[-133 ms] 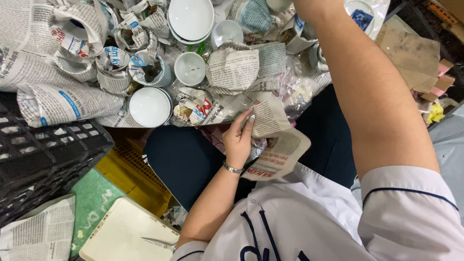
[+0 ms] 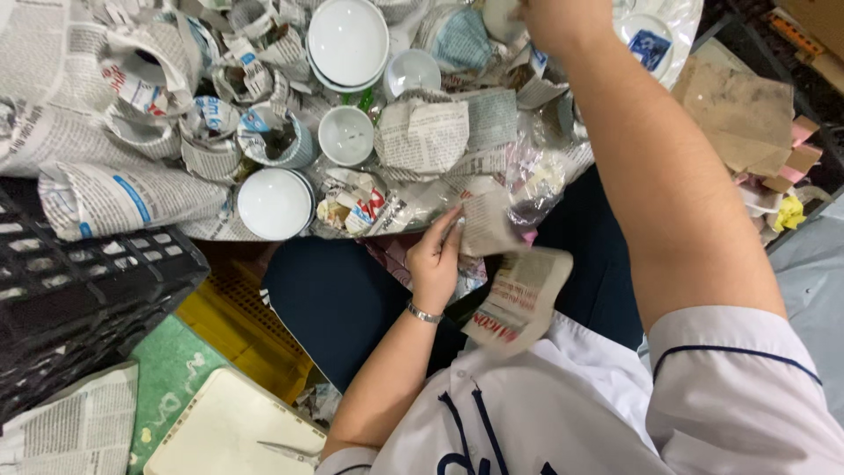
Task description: The person wraps small ceramic bowls and cups with newspaper sheets. They pick up each item, fold the newspaper around it, and place the wrapped item on a pile. The process is repeated for multiple items.
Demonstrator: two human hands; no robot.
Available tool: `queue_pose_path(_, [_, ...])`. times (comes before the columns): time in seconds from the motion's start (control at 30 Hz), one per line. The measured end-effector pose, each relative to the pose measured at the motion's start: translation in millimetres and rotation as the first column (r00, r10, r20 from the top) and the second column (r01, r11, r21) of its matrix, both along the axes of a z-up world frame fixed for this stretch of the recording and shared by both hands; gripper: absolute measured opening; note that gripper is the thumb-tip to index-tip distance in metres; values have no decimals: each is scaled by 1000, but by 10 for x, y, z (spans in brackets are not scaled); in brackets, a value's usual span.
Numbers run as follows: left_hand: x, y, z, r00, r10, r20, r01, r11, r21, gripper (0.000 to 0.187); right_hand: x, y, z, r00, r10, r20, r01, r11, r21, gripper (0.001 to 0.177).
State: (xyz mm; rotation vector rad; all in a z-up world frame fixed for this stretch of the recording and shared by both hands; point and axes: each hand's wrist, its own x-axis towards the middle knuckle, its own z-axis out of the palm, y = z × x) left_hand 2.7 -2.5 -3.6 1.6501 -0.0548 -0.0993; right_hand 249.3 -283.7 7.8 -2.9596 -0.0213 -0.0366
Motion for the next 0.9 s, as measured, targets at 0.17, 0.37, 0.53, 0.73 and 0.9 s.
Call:
queue_pose_path(0.17, [2, 41, 38, 990, -112, -89, 113, 994, 2, 28, 129, -139, -35, 991, 130, 20, -115, 934, -338, 34])
queue_pose_path(0.37, [48, -66, 126, 989, -139, -48, 144, 985, 99, 28, 208, -57, 244, 987, 154, -53, -162, 942, -294, 41])
queue_pose_path(0.53, [75, -109, 170, 942, -195, -273, 210, 977, 26, 29, 514, 13, 422, 967, 158, 198, -116, 971, -211, 36])
queue_pose_path(0.73, [146, -71, 224, 968, -203, -145, 222, 967, 127, 27, 1015, 40, 240, 927, 231, 297, -139, 944, -300, 32])
queue_pose_path(0.9, [254, -62, 253, 945, -203, -256, 225, 972, 62, 31, 1219, -2, -20, 989, 123, 76, -94, 946, -310, 14])
